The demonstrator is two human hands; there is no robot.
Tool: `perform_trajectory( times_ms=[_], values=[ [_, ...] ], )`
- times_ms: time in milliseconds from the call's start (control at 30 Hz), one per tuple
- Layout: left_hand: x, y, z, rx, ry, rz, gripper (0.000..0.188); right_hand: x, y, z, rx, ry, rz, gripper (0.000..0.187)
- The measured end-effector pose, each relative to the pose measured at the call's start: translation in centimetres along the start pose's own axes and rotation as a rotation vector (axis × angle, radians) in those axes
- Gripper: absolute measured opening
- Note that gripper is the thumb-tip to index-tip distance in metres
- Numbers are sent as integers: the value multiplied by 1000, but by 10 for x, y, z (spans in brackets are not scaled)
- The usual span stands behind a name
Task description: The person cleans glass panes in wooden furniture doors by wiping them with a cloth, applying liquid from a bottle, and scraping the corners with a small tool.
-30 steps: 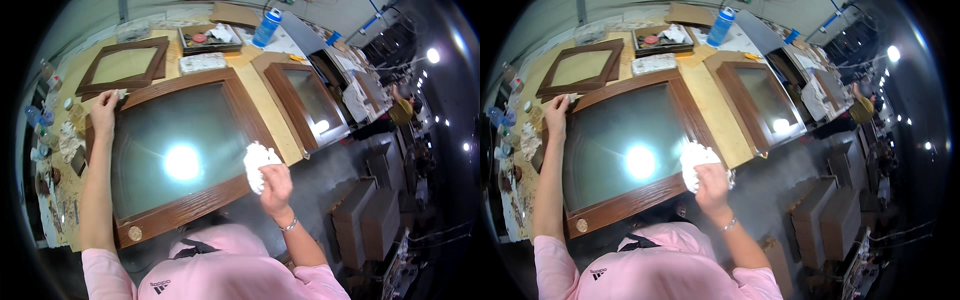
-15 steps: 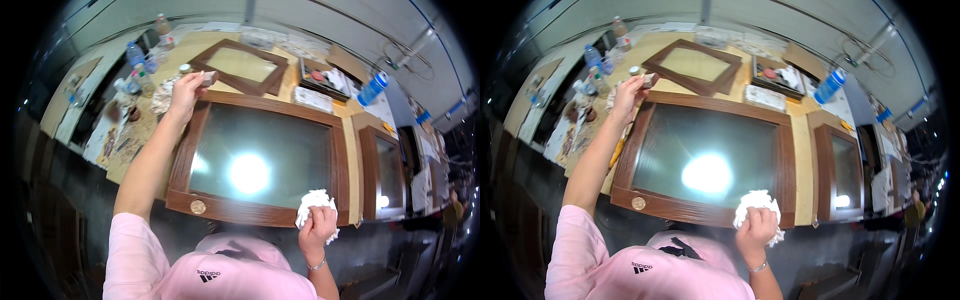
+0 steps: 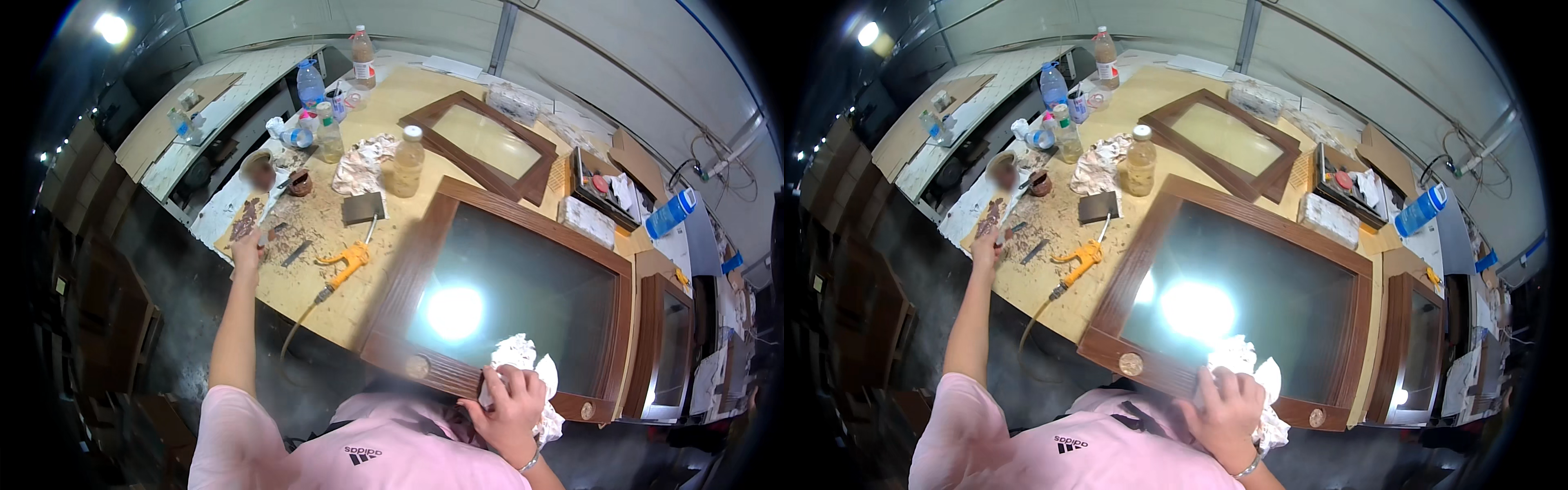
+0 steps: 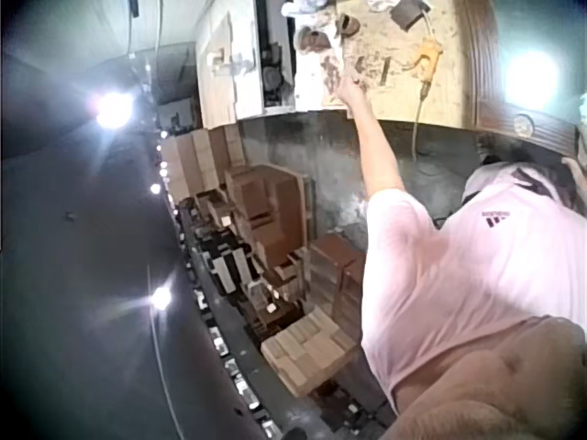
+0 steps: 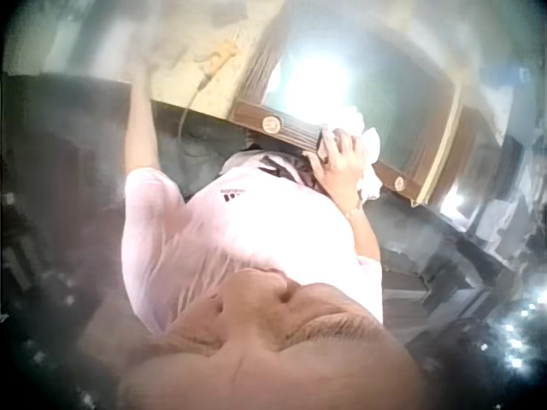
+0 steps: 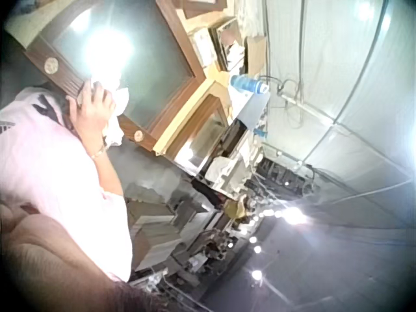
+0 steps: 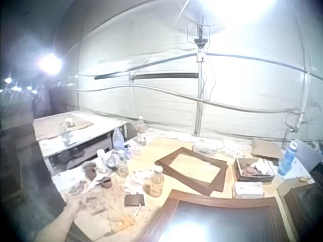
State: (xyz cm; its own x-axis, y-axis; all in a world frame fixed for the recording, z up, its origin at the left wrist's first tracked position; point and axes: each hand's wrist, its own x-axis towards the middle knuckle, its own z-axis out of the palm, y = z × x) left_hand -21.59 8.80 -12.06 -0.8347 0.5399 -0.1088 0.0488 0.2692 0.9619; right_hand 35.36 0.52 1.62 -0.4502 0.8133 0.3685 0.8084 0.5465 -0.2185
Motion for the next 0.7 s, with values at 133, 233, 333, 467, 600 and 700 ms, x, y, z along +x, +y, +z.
perform_trajectory(
  times_ms=[133,233,333,467,600,700],
  values=[
    [45,-45,5,219,15,56,33,18,-15,10,12,26,38,57],
    [56,-49,18,568,-13,55,39,20,-23,12,-1,29,86,58],
    [33,-21,31,883,-26,47,45,22,-28,13,-11,25,109,57],
    [8,13,26,680,-21,271,37,35,-33,10,47,27,119,49],
    [-48,63,50,119,-473,351,21,33,-40,3,549,237,376,6],
    [-191,166,67,-42,-1096,618,47,61,-52,-11,878,297,530,17]
  ],
)
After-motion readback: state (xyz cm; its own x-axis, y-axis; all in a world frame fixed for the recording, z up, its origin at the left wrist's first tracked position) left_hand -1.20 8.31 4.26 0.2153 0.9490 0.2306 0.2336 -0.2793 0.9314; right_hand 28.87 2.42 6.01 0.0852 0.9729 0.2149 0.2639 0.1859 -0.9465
